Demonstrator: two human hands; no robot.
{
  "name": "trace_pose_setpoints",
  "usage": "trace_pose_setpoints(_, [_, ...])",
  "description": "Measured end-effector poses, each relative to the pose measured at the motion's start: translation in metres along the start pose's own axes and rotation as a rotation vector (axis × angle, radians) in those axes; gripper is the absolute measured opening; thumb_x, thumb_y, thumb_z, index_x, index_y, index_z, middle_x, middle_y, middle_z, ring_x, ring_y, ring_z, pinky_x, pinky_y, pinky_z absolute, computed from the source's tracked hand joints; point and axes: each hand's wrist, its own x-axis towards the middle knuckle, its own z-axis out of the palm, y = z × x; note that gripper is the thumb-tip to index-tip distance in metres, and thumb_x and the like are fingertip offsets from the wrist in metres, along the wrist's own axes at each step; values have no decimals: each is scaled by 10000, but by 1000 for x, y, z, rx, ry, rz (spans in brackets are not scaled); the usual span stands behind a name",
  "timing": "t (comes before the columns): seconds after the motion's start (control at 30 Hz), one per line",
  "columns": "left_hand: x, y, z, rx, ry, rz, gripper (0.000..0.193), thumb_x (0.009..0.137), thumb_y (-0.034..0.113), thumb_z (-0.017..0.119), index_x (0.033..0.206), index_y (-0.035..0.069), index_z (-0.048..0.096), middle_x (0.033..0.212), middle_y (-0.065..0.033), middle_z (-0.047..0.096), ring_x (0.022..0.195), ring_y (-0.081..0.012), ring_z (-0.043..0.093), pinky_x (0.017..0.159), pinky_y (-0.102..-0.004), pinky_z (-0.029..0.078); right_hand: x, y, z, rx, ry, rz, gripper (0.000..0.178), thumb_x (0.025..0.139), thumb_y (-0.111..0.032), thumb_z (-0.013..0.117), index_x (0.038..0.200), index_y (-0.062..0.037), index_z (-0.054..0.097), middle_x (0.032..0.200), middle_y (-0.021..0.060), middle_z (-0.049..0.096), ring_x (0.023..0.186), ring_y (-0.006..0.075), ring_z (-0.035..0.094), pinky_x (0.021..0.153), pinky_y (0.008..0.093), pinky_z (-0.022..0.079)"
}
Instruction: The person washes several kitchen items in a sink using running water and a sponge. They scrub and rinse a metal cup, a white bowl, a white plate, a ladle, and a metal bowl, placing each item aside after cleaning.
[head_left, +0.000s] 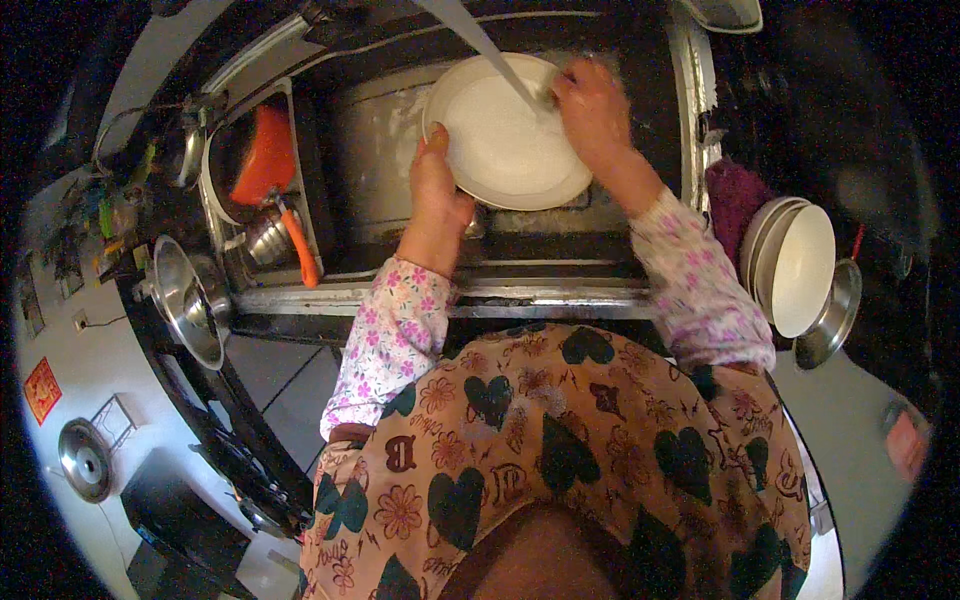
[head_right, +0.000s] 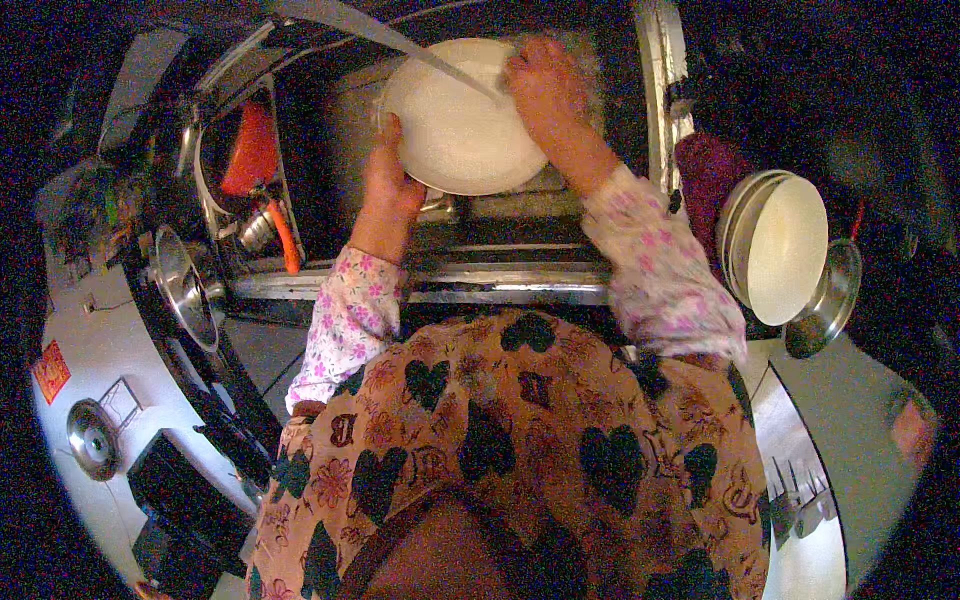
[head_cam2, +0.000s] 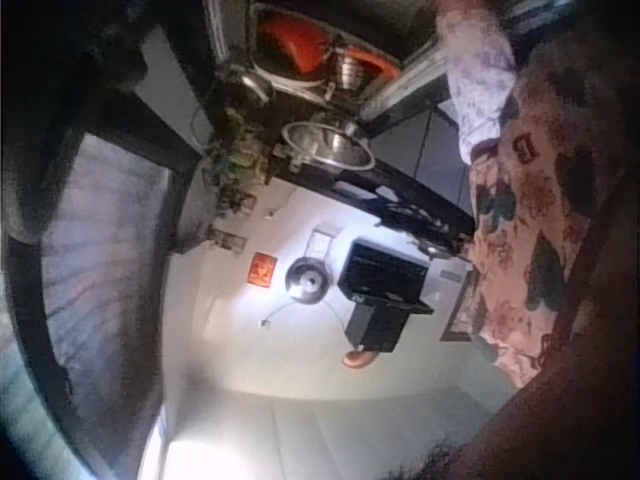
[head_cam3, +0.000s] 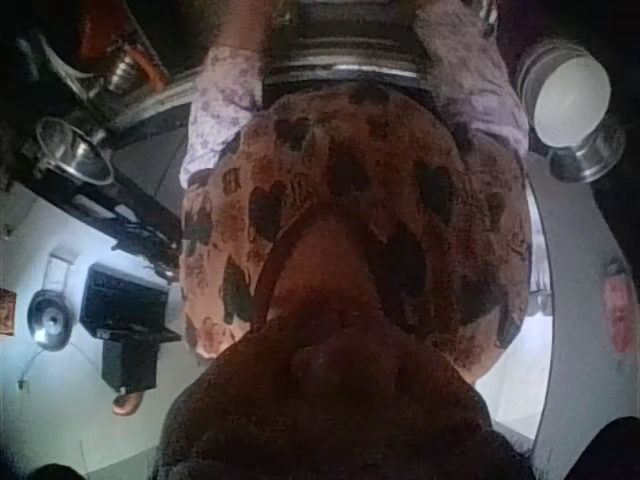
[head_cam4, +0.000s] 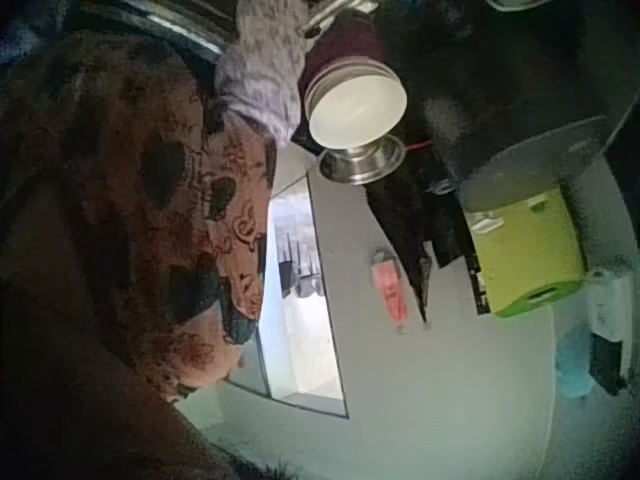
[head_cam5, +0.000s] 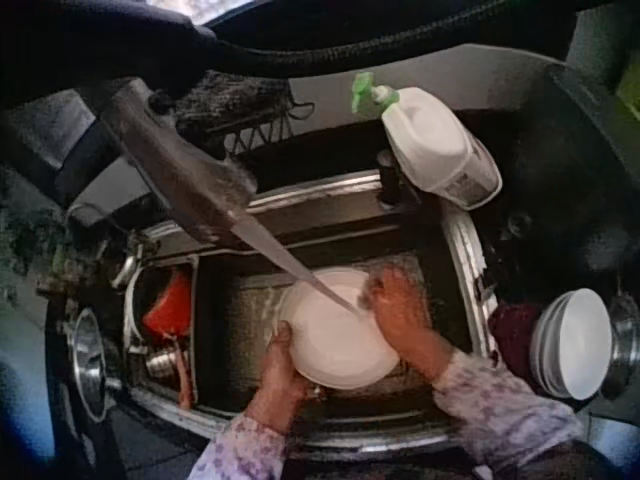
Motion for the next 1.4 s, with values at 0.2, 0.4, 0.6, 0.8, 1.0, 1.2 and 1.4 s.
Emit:
trace_pose_setpoints(0.2, [20,-12,-2,107,-83,56,399,919,292,443,1241,58,417,1195,-115,507,1069,-284,508,944,-430,389,-38,-93,-7,715,-185,217,283,699,-16,555,974,-82,547,925,138,508,837,352,544,711,414,469])
trace_pose_setpoints(0.4, [-10,-5,3,178,-16,107,337,913,228,463,1189,35,463,1116,-115,541,950,-243,553,786,-366,474,5,9,32,99,-4,186,287,714,-59,569,1000,-42,557,930,156,556,828,327,555,712,406,473])
trace_pose_setpoints(0.6, [24,9,-27,43,-138,-20,430,877,258,515,1231,36,413,1144,-148,531,1023,-289,537,854,-430,457,-31,25,27,1200,-388,820,426,802,-253,631,1074,63,546,959,125,628,810,180,599,719,312,475])
trace_pose_setpoints(0.8, [28,14,-20,440,54,75,645,827,465,544,1264,27,362,1190,-163,489,1088,-329,487,878,-511,426,-27,5,-16,411,-21,499,297,774,-178,622,1018,-14,579,877,124,629,753,279,609,679,335,489])
trace_pose_setpoints(1.0, [12,9,7,-153,-384,-295,561,874,449,477,1181,-18,427,1092,-193,533,1012,-339,537,799,-475,494,-36,-8,-50,-13,72,-260,258,705,-135,552,961,-98,553,856,54,565,759,229,573,589,354,489])
trace_pose_setpoints(1.2, [33,-5,-1,95,-242,-197,320,871,84,507,1161,-33,441,1114,-144,547,1002,-262,567,846,-383,502,-72,-30,-44,208,-28,23,453,701,-87,574,1142,-36,485,1097,153,506,1001,329,498,848,384,437])
trace_pose_setpoints(1.4, [19,-4,12,160,-493,-67,403,839,53,553,1217,45,413,1114,-106,556,999,-234,566,810,-354,512,-71,-56,-44,513,-1,-39,444,754,-47,492,1190,20,451,1224,208,445,1174,382,399,1020,473,281])
